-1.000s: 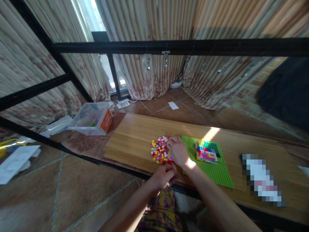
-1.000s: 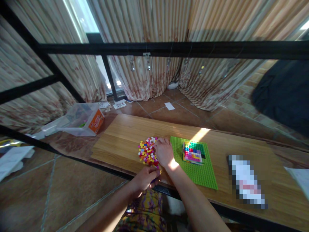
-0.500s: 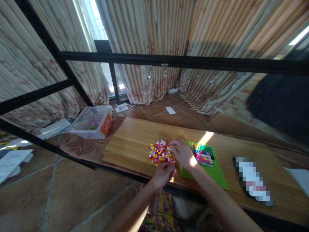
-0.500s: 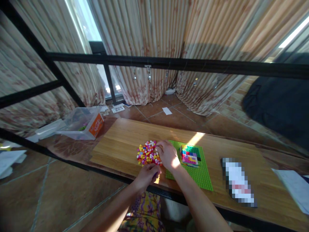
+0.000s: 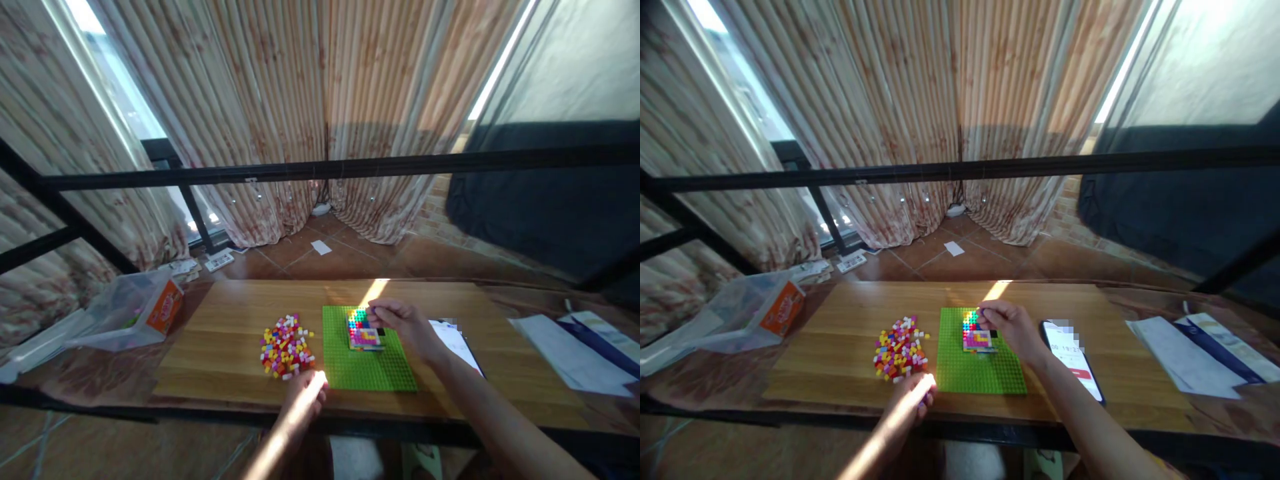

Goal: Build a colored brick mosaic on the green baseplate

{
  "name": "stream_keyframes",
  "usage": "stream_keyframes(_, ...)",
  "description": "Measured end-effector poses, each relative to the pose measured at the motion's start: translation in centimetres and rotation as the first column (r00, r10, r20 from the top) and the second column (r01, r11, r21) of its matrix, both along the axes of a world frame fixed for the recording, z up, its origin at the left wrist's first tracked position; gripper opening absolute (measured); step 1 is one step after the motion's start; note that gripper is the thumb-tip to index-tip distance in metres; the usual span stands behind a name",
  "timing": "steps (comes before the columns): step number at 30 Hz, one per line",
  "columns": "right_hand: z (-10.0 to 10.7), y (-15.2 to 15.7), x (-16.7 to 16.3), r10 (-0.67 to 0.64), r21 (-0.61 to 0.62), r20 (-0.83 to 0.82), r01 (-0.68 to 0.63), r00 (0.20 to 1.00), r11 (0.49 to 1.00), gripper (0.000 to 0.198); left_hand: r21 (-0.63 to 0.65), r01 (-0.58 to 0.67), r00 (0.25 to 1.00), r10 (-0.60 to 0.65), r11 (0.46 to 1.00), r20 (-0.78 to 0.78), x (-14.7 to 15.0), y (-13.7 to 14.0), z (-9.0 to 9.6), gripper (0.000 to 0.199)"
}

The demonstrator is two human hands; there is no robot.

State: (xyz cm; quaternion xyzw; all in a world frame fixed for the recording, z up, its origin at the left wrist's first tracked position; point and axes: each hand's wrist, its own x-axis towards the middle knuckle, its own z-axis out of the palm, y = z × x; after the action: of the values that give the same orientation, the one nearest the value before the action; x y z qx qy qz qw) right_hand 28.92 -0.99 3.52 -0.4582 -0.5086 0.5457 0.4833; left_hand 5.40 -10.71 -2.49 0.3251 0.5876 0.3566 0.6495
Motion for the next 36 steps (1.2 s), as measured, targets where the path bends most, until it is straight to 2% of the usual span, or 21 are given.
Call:
stream_keyframes(6,-1.4,0.4,1.6,0.032,0.025,-0.142,-0.028,0.989,0.999,0.035,0.042,-0.033,0.988,0.040,0.999,-0.152,1.3,0.1,0.1,0.046)
stream_keyframes(11,-1.7,1.5,3.0,-0.035,0.062,-0.084,0.040,0.996,0.997,0.035,0.005,-0.010,0.988,0.011,1.000,-0.152,2.9,0.5,1.8,0.037)
stream_keyframes(14,-2.2,2.0,3.7,-0.080,0.065,-0.022,0.081,0.997,0.995,0.037,0.066,-0.011,0.991,0.019,0.998,-0.129,4.1,2.4,2.8,0.035)
stream_keyframes(16,-2.6,2.1,4.1,-0.113,0.053,0.017,0.112,0.993,0.992,0.034,0.139,-0.071,0.991,0.086,0.988,-0.103,4.6,4.6,3.0,0.037)
stream_keyframes(21,-3.3,2.2,4.3,-0.211,0.113,0.056,0.204,0.976,0.972,0.023,0.249,-0.155,0.985,0.170,0.956,-0.041,5.6,10.9,2.2,0.041)
stream_keyframes(24,-3.7,2.6,4.1,-0.232,0.162,0.078,0.217,0.970,0.963,0.023,0.243,-0.125,0.990,0.138,0.962,-0.037,6.4,12.9,1.2,0.038)
stream_keyframes(31,-5.4,3.4,3.7,-0.209,0.259,0.215,0.150,0.954,0.954,0.018,0.248,-0.061,0.997,0.073,0.967,-0.040,7.3,13.0,-0.4,0.036)
stream_keyframes(36,-5.5,3.3,3.3,-0.207,0.264,0.278,0.133,0.938,0.955,0.017,0.278,-0.058,0.996,0.077,0.959,-0.056,7.2,12.8,-0.9,0.032)
